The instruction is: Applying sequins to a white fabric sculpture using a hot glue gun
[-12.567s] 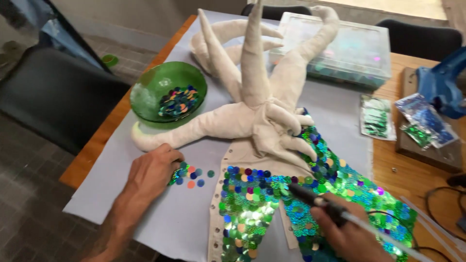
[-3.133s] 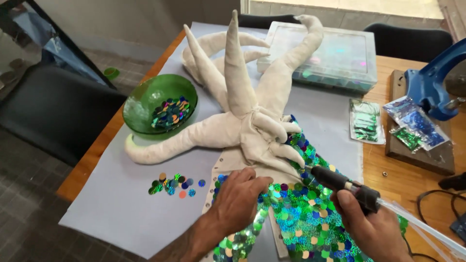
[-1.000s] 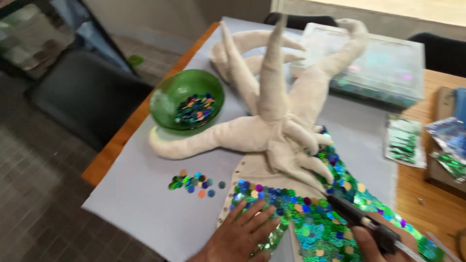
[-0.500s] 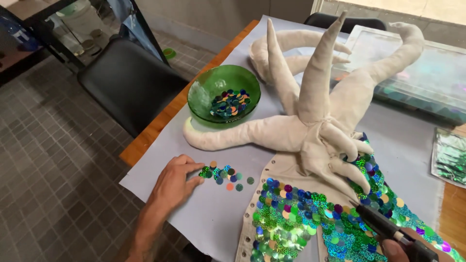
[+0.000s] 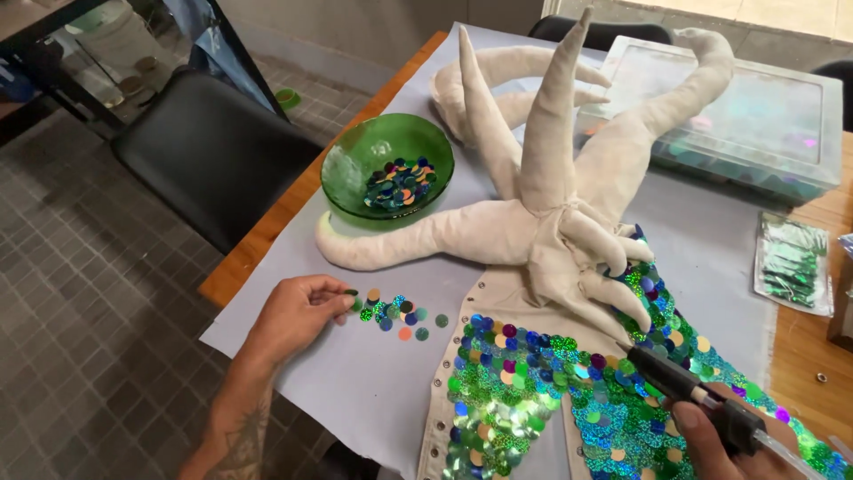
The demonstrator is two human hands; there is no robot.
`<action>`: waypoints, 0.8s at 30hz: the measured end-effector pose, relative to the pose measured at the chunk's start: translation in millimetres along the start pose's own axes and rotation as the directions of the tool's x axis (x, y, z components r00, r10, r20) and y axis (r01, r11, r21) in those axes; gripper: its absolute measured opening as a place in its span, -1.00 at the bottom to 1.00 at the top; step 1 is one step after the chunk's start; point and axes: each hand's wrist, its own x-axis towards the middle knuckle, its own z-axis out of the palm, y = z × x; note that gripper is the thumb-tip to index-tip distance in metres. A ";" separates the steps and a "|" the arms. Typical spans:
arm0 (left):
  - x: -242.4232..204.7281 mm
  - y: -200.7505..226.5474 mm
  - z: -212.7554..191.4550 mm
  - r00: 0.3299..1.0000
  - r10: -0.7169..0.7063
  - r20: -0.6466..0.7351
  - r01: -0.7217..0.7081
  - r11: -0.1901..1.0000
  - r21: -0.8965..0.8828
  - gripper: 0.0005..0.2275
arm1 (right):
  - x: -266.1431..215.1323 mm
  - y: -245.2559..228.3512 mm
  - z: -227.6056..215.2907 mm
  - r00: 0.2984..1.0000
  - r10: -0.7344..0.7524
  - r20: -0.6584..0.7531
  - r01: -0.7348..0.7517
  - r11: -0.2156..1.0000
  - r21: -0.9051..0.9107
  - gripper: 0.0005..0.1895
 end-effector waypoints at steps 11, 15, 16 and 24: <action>-15.3 24.1 19.6 1.000 0.014 -0.001 -0.014 0.945 -0.327 -0.80 | -15.1 -28.9 -2.9 0.994 -0.071 -0.085 0.067 0.996 -0.052 -0.65; -29.0 42.1 46.9 0.977 0.099 0.189 0.020 0.841 -0.541 -0.80 | -2.2 -22.6 -5.7 0.994 0.099 0.038 -0.090 0.978 -0.186 -0.60; -31.1 47.6 55.6 0.970 0.152 0.190 -0.013 0.812 -0.583 -0.81 | 0.4 -19.4 -5.6 0.995 0.080 0.055 -0.071 0.986 -0.149 -0.59; -47.0 101.8 130.4 0.878 0.307 0.367 -0.110 0.876 -0.471 -0.90 | 6.1 -55.8 -12.8 0.909 0.319 0.268 -0.178 0.879 -0.443 -0.32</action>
